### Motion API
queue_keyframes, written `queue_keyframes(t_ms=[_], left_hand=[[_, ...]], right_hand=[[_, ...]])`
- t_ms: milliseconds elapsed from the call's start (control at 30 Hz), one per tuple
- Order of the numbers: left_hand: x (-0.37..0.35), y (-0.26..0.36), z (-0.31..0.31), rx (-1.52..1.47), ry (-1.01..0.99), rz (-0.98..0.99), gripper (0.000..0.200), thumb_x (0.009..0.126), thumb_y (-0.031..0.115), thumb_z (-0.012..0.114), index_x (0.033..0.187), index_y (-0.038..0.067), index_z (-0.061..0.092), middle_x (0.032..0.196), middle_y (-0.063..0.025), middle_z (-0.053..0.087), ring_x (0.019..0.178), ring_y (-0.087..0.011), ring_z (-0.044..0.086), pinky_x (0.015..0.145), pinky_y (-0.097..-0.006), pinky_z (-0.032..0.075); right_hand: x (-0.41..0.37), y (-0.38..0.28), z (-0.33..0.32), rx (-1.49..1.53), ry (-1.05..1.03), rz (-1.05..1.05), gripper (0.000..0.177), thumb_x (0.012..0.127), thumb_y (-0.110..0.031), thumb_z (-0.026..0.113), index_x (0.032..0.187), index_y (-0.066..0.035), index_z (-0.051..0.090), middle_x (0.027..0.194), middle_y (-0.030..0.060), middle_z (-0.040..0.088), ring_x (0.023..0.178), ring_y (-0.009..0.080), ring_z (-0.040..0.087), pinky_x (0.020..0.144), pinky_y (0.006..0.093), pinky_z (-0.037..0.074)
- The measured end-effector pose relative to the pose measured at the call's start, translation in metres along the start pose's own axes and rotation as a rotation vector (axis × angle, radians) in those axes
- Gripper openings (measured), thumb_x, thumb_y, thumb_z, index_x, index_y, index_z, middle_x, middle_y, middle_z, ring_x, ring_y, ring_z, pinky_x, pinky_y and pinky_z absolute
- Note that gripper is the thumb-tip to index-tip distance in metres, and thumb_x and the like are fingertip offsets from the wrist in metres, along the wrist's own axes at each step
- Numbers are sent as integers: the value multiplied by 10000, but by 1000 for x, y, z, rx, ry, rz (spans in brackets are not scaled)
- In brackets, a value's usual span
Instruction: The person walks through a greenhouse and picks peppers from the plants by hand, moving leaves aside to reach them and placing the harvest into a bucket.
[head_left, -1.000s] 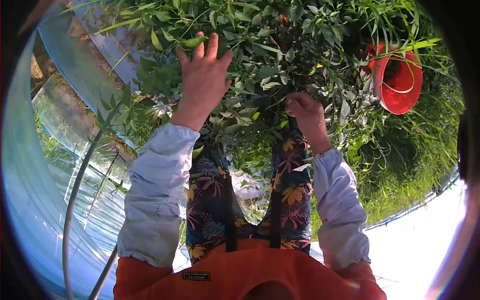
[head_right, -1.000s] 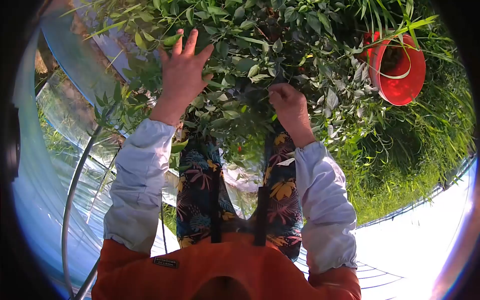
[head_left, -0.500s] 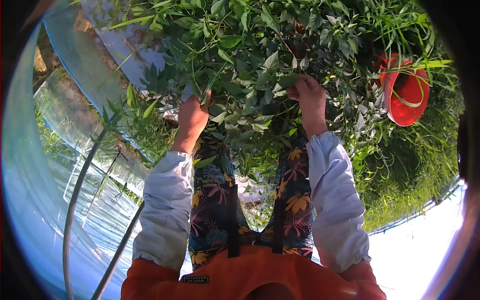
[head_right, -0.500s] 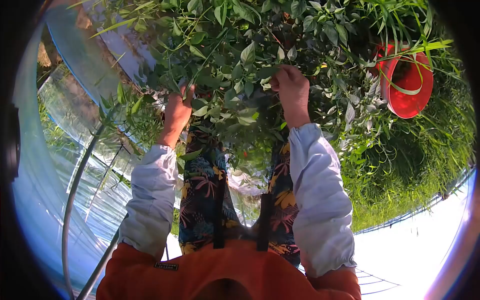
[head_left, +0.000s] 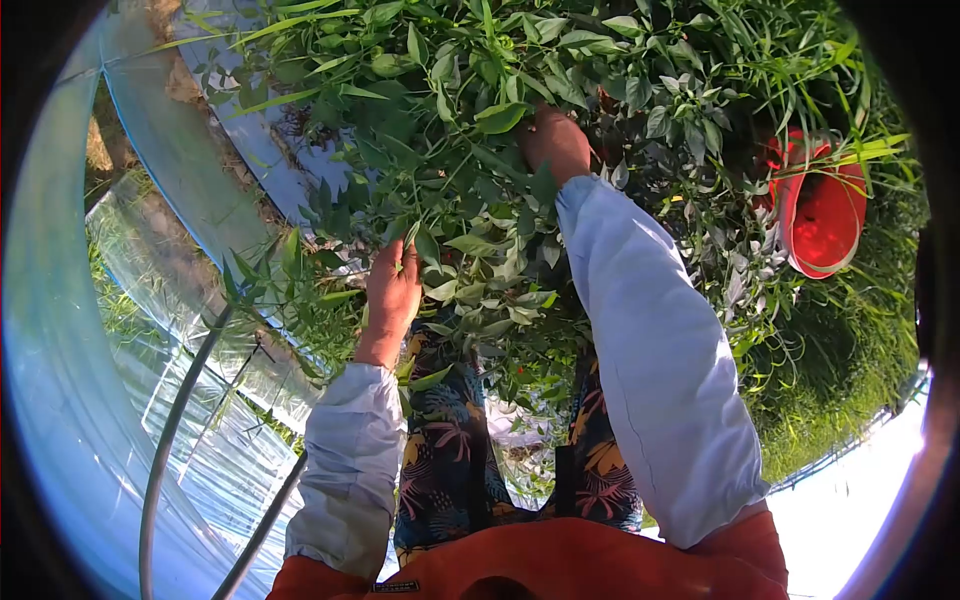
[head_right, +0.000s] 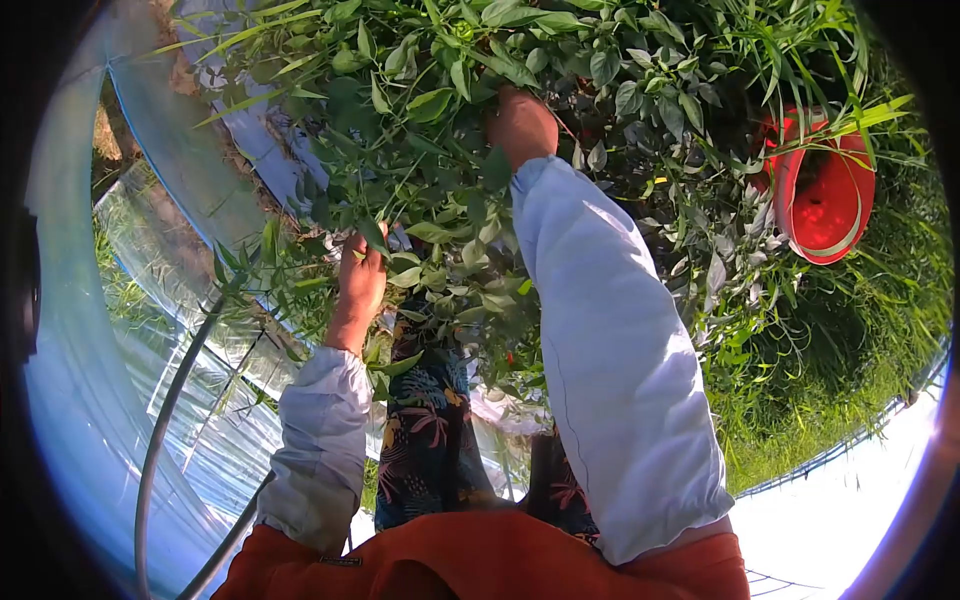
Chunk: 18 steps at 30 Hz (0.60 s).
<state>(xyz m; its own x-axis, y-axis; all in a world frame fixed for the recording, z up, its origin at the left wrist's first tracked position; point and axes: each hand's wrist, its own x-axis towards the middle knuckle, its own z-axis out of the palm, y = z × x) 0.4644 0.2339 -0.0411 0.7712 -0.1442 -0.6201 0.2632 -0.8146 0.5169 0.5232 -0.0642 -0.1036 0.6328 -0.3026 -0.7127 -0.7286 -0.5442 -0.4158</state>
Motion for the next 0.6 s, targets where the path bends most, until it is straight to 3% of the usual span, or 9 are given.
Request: queue_keyframes(t_ms=[133, 167, 200, 233, 300, 367, 467, 533, 600], left_hand=[[-14, 36, 22, -148, 72, 38, 238, 946, 188, 563, 1149, 64, 572, 965, -185, 644, 866, -352, 622, 738, -399, 492], [-20, 50, 24, 21, 68, 43, 285, 917, 172, 590, 1179, 63, 561, 1002, -176, 638, 881, -349, 620, 738, -403, 496], [-26, 67, 25, 193, 65, 45, 341, 889, 157, 617, 1209, 62, 549, 1040, -168, 631, 895, -347, 619, 738, -407, 500], [-31, 78, 29, 330, 57, 123, 450, 838, 116, 641, 1270, 69, 524, 1132, -171, 595, 910, -372, 613, 727, -421, 509], [-42, 88, 41, 318, 74, 248, 487, 836, 88, 610, 1310, 59, 504, 1206, -189, 552, 1095, -394, 531, 893, -456, 433], [-50, 99, 50, 396, 120, 363, 502, 841, 98, 594, 1330, 49, 492, 1229, -196, 539, 1229, -393, 451, 1013, -490, 345], [-48, 111, 59, 455, 122, 426, 471, 854, 119, 585, 1312, 45, 508, 1226, -172, 554, 1327, -377, 375, 1072, -531, 269], [-43, 118, 61, 388, 5, 433, 440, 866, 132, 576, 1293, 41, 524, 1216, -160, 570, 1357, -356, 353, 1083, -540, 256], [-39, 114, 71, 271, 35, 496, 423, 844, 130, 600, 1255, 46, 547, 1183, -146, 592, 1284, -349, 432, 1081, -539, 263]], right_hand=[[-15, 12, 4, -183, 71, -105, 417, 809, -382, 664, 1074, -62, 638, 1166, 165, 609, 1068, 312, 602, 889, 415, 495], [-9, 26, 19, -171, 102, -130, 459, 805, -400, 661, 1040, -6, 639, 1145, 179, 603, 1085, 310, 592, 886, 406, 497], [-17, 13, 2, -58, -12, 7, 457, 795, -388, 654, 972, 33, 643, 1087, 182, 620, 1018, 322, 619, 862, 401, 503], [-4, 34, 16, 57, -27, -88, 388, 789, -326, 648, 946, 29, 644, 1019, 186, 634, 956, 326, 634, 831, 396, 509], [10, 77, 32, 206, -10, -266, 281, 778, -222, 630, 915, 23, 644, 900, 175, 648, 846, 311, 651, 767, 378, 516], [-16, 71, -2, 265, 58, -429, 211, 766, -139, 606, 905, 16, 641, 798, 146, 651, 748, 273, 655, 699, 352, 516], [-13, 57, -50, 999, -39, 235, 165, 769, -72, 567, 898, -2, 643, 740, 76, 625, 687, 183, 616, 630, 298, 490], [7, 49, -80, 855, 15, 69, 188, 788, -79, 557, 932, -4, 652, 768, 33, 618, 712, 129, 583, 648, 255, 464], [35, 28, -79, 708, 66, -152, 309, 804, -95, 581, 1103, -37, 634, 940, 89, 664, 872, 188, 610, 801, 294, 470]])
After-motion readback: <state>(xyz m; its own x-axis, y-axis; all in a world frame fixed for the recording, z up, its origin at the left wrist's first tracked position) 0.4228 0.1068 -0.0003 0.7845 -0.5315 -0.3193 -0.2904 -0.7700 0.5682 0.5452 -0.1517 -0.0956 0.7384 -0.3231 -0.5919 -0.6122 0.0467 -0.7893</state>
